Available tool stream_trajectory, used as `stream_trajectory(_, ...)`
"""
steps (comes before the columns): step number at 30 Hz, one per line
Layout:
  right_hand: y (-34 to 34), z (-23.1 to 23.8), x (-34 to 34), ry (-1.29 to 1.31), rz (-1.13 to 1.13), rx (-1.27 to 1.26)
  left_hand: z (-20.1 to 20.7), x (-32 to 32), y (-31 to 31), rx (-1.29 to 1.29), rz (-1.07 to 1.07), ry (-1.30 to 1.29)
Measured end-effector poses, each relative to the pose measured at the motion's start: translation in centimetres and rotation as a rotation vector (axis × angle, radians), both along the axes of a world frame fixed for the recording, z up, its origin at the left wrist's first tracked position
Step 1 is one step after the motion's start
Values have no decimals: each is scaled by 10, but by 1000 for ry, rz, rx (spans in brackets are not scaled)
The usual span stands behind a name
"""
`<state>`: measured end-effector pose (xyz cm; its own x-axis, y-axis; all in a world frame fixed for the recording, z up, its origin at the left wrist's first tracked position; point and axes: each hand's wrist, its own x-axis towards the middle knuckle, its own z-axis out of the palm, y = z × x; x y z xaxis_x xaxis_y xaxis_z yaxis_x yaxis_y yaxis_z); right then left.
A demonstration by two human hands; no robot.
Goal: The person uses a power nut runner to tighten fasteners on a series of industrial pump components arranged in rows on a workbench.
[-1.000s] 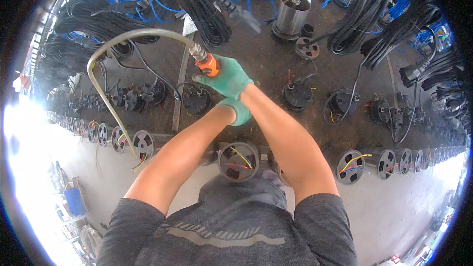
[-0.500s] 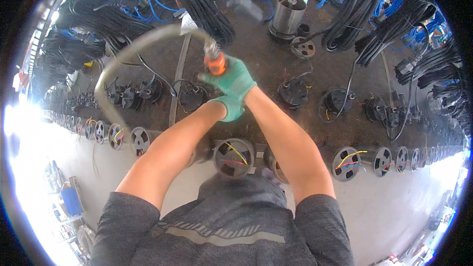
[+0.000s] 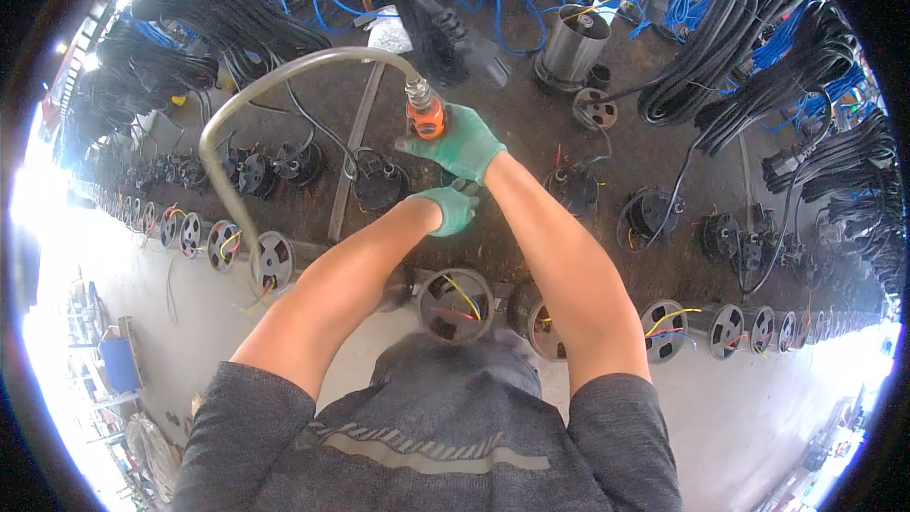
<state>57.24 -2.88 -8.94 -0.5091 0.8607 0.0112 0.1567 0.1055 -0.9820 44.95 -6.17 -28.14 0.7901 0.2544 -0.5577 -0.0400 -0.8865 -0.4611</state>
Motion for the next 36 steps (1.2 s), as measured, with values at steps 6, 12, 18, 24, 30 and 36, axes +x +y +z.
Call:
stream_trajectory(6, 7, 10, -14, -181, 88, 109, -18, 3, 14, -436, 618, -309)
stream_trajectory(12, 58, -11, -10, -117, -176, 120, 38, 18, 8, -443, 773, -21)
stream_trajectory(18, 62, -10, 11, -25, -374, -122, 41, 8, 3, -343, 445, 95)
stream_trajectory(24, -12, 9, -19, 217, 33, -92, 13, 4, 11, -319, 337, -57)
stream_trajectory(30, -16, 78, -33, -223, -126, 717, 41, 15, -1, -333, 711, -70)
stream_trajectory(36, -21, 136, -21, -36, -382, 685, 56, 18, -7, -555, 1127, -229)
